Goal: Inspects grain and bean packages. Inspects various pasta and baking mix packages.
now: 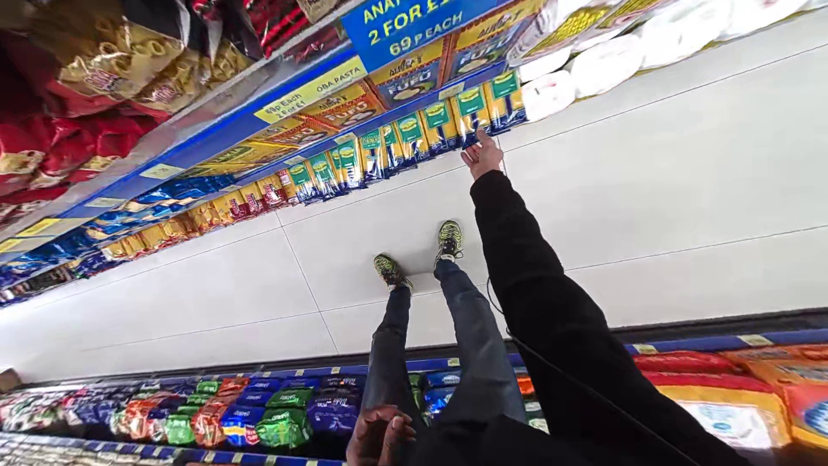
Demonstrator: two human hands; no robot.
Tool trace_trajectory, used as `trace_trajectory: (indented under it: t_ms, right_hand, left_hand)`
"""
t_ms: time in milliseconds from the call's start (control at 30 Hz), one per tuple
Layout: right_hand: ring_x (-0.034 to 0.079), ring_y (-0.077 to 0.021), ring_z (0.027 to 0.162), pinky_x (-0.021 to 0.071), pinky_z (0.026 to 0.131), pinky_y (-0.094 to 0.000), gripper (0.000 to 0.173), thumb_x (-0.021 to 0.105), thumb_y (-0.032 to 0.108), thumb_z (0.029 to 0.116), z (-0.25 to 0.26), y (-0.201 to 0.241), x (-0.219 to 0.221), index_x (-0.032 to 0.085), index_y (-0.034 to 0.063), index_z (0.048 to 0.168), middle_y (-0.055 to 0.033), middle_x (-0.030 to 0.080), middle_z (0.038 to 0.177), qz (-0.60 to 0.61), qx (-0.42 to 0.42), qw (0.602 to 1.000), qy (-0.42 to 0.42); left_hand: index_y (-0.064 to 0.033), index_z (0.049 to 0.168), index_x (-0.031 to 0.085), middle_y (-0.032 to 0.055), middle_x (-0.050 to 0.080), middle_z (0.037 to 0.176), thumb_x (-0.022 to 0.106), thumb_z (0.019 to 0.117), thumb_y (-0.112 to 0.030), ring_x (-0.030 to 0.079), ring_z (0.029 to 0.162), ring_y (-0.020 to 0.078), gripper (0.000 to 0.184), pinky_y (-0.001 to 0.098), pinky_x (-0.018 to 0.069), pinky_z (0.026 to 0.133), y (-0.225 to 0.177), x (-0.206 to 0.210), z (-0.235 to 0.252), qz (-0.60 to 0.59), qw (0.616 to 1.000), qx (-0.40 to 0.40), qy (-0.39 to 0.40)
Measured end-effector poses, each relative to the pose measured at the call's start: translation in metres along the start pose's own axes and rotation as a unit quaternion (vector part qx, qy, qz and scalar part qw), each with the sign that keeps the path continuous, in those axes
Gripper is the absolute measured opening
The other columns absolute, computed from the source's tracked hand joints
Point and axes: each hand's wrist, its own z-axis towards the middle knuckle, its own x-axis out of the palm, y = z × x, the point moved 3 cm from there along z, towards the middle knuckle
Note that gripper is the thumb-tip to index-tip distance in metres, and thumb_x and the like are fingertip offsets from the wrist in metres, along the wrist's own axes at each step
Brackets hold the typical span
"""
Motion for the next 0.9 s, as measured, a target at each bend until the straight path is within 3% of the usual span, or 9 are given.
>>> trace_trajectory:
  t_ms: [200,333,500,667,767,833,900]
  right_hand:
    - [0.070,-0.0240,0.094,0.0615,0.079,-0.0370,0.050,0.075,0.026,0.0942,0.015,-0.009,-0.002,0.056,-0.0003,0.132,-0.0177,0.065,0.114,0.042,-0.035,0.999,-0.002]
    - [0.070,-0.0230,0.094,0.0611,0.079,-0.0365,0.047,0.075,0.021,0.0947,0.011,-0.018,-0.010,0.056,-0.0004,0.132,-0.0167,0.065,0.115,0.071,-0.037,0.997,0.003]
    - [0.069,-0.0185,0.083,0.0612,0.076,-0.0350,0.034,0.069,0.019,0.0986,0.009,-0.041,-0.036,0.057,0.0039,0.126,-0.0099,0.066,0.100,0.097,-0.020,0.995,0.022]
    - [0.067,-0.0201,0.095,0.0589,0.084,-0.0382,0.038,0.062,0.018,0.1009,0.002,-0.056,-0.062,0.050,0.0092,0.136,-0.0090,0.063,0.110,0.142,0.013,0.988,0.052]
    - [0.066,-0.0254,0.112,0.0590,0.091,-0.0420,0.044,0.065,0.025,0.0992,0.009,-0.047,-0.052,0.050,0.0117,0.139,-0.0117,0.062,0.127,0.190,0.016,0.978,0.088]
    - [0.066,-0.0265,0.113,0.0601,0.090,-0.0417,0.048,0.067,0.022,0.0985,0.021,-0.046,-0.048,0.048,0.0114,0.142,-0.0138,0.062,0.130,0.202,0.014,0.974,0.103]
    - [0.068,-0.0258,0.108,0.0607,0.088,-0.0411,0.050,0.067,0.014,0.0975,0.028,-0.050,-0.050,0.045,0.0108,0.142,-0.0140,0.062,0.126,0.206,0.007,0.972,0.115]
  left_hand:
    - [-0.0118,0.118,0.068,0.0089,0.076,0.099,0.064,0.0984,-0.001,0.076,0.081,0.0181,0.022,0.0332,0.0650,0.075,0.011,0.009,0.002,-0.007,1.000,-0.022,-0.007]
    - [-0.0118,0.116,0.068,0.0075,0.076,0.097,0.064,0.0977,0.000,0.076,0.079,0.0168,0.022,0.0314,0.0649,0.072,0.009,0.017,0.003,-0.003,0.999,-0.041,-0.022]
    - [-0.0083,0.114,0.067,0.0091,0.076,0.095,0.063,0.0976,0.002,0.075,0.077,0.0177,0.020,0.0321,0.0649,0.072,0.009,0.017,0.005,-0.009,0.998,-0.056,-0.032]
    - [-0.0120,0.115,0.067,0.0063,0.077,0.095,0.063,0.0986,-0.002,0.076,0.078,0.0161,0.019,0.0311,0.0651,0.070,0.008,0.014,0.009,0.007,0.997,-0.067,-0.023]
    - [0.0007,0.116,0.063,0.0149,0.075,0.097,0.064,0.0953,0.006,0.076,0.081,0.0236,0.021,0.0387,0.0651,0.073,0.015,0.003,0.012,-0.005,0.997,-0.072,-0.031]
    - [0.0030,0.116,0.062,0.0153,0.075,0.098,0.066,0.0930,0.008,0.076,0.084,0.0234,0.023,0.0385,0.0646,0.077,0.017,0.001,0.012,-0.015,0.997,-0.077,-0.027]
    - [-0.0029,0.113,0.067,0.0107,0.076,0.098,0.068,0.0931,0.004,0.075,0.085,0.0176,0.021,0.0331,0.0634,0.078,0.017,0.005,0.012,-0.015,0.997,-0.072,-0.013]
